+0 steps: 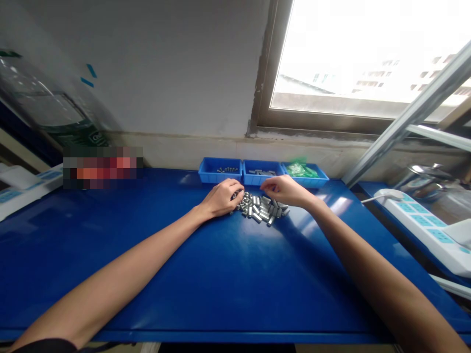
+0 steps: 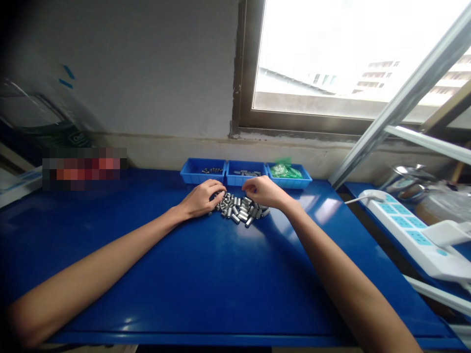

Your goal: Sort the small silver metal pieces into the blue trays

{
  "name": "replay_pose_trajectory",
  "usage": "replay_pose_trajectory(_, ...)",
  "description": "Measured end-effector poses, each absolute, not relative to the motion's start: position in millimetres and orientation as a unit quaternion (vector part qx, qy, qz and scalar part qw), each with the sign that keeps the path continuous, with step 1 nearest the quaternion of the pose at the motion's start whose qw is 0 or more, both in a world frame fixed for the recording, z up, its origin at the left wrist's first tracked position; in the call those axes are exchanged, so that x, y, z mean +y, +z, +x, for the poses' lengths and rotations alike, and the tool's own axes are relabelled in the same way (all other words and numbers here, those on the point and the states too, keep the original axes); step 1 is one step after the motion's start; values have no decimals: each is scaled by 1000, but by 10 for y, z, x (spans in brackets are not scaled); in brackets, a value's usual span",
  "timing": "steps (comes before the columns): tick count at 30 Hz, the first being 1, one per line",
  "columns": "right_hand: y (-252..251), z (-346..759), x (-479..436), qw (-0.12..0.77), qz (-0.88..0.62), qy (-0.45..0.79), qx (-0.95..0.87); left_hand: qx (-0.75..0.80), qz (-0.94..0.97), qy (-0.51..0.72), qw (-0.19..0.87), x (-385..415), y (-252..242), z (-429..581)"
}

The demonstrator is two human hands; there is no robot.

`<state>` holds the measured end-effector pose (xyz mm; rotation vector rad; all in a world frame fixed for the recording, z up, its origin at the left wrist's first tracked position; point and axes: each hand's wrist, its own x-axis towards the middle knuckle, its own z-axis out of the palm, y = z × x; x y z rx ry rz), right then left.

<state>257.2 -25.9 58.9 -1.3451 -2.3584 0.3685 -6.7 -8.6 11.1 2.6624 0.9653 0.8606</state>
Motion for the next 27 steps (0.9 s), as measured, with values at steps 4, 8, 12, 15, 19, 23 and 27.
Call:
replay_pose_trajectory(4, 476, 2770, -347, 263, -489, 112, -824, 270, 921, 251, 127, -109, 157, -86)
replay_pose_trajectory(8, 222, 2820, -573, 331, -558, 139, -748, 243, 938, 205, 139, -117, 187, -89)
replay_pose_trajectory(12, 11, 2644, -775, 320, -542, 155, -761, 249, 936, 221, 116, -133, 183, -66)
replay_pose_trajectory(15, -76, 2471, -783, 305, -526, 117, -786, 270, 929, 238, 89, -152, 165, -48)
replay_pose_trajectory(19, -76, 2354, -619, 282, -500, 87, -814, 295, 917, 255, 82, -146, 136, -46)
replay_pose_trajectory(23, 5, 2349, -491, 282, -464, 80, -836, 317, 904, 266, 109, -77, 182, -99)
replay_pose_trajectory(27, 58, 2385, -489, 343, -473, 104, -805, 308, 910, 223, 168, 38, 323, -242)
